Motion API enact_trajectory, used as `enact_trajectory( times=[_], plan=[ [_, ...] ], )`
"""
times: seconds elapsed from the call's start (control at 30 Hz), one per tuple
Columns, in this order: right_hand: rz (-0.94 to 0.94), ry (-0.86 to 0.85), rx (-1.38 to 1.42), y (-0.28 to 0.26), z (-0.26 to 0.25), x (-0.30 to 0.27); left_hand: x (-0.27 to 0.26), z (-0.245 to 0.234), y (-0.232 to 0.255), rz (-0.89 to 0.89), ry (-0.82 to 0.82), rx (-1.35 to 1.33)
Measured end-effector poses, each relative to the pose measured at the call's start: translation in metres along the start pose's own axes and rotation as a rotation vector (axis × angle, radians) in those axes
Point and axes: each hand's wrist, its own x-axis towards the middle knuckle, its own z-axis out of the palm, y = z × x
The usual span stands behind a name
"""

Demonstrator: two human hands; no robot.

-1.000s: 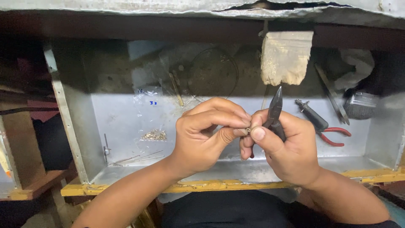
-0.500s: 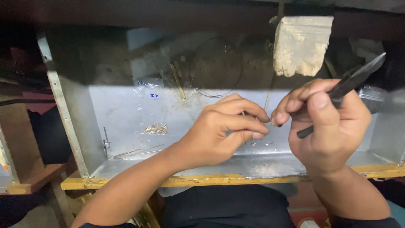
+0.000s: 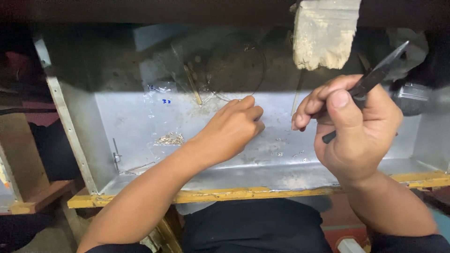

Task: Shaping and bending thin jewelry wire using pliers at a workbench.

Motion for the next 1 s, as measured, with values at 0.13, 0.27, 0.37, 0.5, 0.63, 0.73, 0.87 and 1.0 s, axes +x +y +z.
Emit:
enact_trajectory(
  times=[0.13, 0.27, 0.37, 0.5, 0.63, 0.73, 0.87, 1.0],
  plan=[
    [-0.032, 0.052, 0.037, -0.002, -0.01, 0.009, 0.003, 0.0, 0.0, 0.042, 0.005, 0.014],
    [-0.211, 0.122, -0.079, -0.01, -0.057, 0.02, 0.006, -0.009, 0.007, 0.073, -0.112, 0.006],
    [-0.182, -0.035, -0.412, -0.03, -0.091, 0.023, 0.01, -0.013, 0.013, 0.094, -0.161, 0.099],
    [-0.031, -0.552, -1.045, -0.013, -0.13, 0.024, 0.01, -0.011, 0.018, 0.128, -0.228, 0.194],
    [0.753, -0.796, -1.562, 0.017, -0.139, 0.01, 0.007, -0.011, 0.018, 0.115, -0.247, 0.233],
    [0.649, -0.925, -1.742, 0.046, -0.17, -0.009, 0.007, -0.01, 0.016, 0.115, -0.203, 0.222],
    [0.623, -0.859, -1.815, 0.057, -0.179, -0.022, 0.007, -0.014, 0.013, 0.102, -0.195, 0.177],
    [0.605, -0.861, -1.77, 0.06, -0.176, -0.022, 0.01, -0.016, 0.007, 0.041, -0.079, 0.119]
  ],
)
